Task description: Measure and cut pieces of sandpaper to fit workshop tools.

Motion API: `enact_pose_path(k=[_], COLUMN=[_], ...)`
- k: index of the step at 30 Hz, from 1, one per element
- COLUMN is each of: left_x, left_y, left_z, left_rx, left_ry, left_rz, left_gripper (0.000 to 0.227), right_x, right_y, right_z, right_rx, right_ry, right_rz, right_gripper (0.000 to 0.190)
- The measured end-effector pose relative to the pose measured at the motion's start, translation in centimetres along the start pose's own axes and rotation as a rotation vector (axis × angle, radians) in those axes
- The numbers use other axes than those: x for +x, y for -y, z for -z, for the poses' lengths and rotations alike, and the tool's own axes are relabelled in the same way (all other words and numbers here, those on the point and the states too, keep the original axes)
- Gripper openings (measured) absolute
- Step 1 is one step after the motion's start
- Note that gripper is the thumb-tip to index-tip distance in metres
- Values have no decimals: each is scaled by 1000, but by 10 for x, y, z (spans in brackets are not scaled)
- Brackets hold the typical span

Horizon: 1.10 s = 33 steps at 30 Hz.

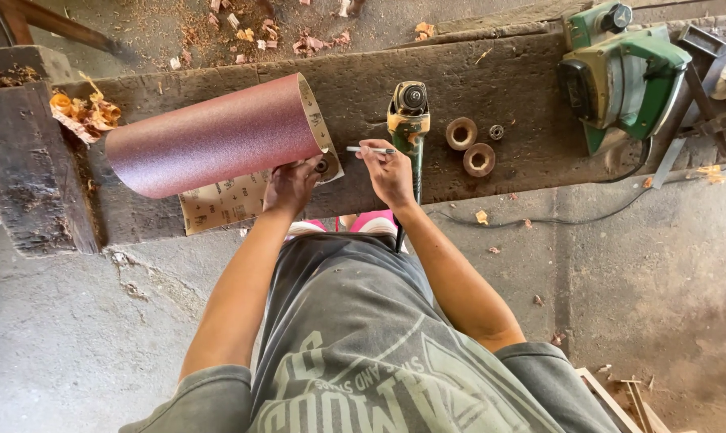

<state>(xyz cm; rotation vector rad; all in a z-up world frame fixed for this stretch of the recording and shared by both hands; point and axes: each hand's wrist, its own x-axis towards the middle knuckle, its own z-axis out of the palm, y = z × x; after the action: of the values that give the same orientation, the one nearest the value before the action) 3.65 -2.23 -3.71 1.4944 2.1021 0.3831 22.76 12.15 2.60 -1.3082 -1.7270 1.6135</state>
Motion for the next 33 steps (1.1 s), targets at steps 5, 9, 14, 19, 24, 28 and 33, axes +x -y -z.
enact_pose_path(k=[5,9,14,19,24,28,33], left_x=[-1,-2,0,2,2,3,4], left_y=[3,-5,-10,-11,-14,-14,-12], left_z=[-5,5,11,13,16,16,13], left_rx=[14,-25,-42,-29,-20,-43,-22], left_ry=[-13,-44,-14,10,20,36,20], left_rz=[17,8,49,59,74,101,81], left_gripper=[44,44,46,47,47,46,47], right_x=[0,-1,-1,2,4,7,11], right_y=[2,3,0,-4,8,2,-4], right_z=[-3,-4,-7,-10,-13,-15,-16], right_rx=[-15,-30,32,36,-77,-87,-75], right_ry=[37,43,52,56,51,63,79], right_rz=[-24,-26,12,30,15,39,77], right_gripper=[30,30,29,28,26,26,27])
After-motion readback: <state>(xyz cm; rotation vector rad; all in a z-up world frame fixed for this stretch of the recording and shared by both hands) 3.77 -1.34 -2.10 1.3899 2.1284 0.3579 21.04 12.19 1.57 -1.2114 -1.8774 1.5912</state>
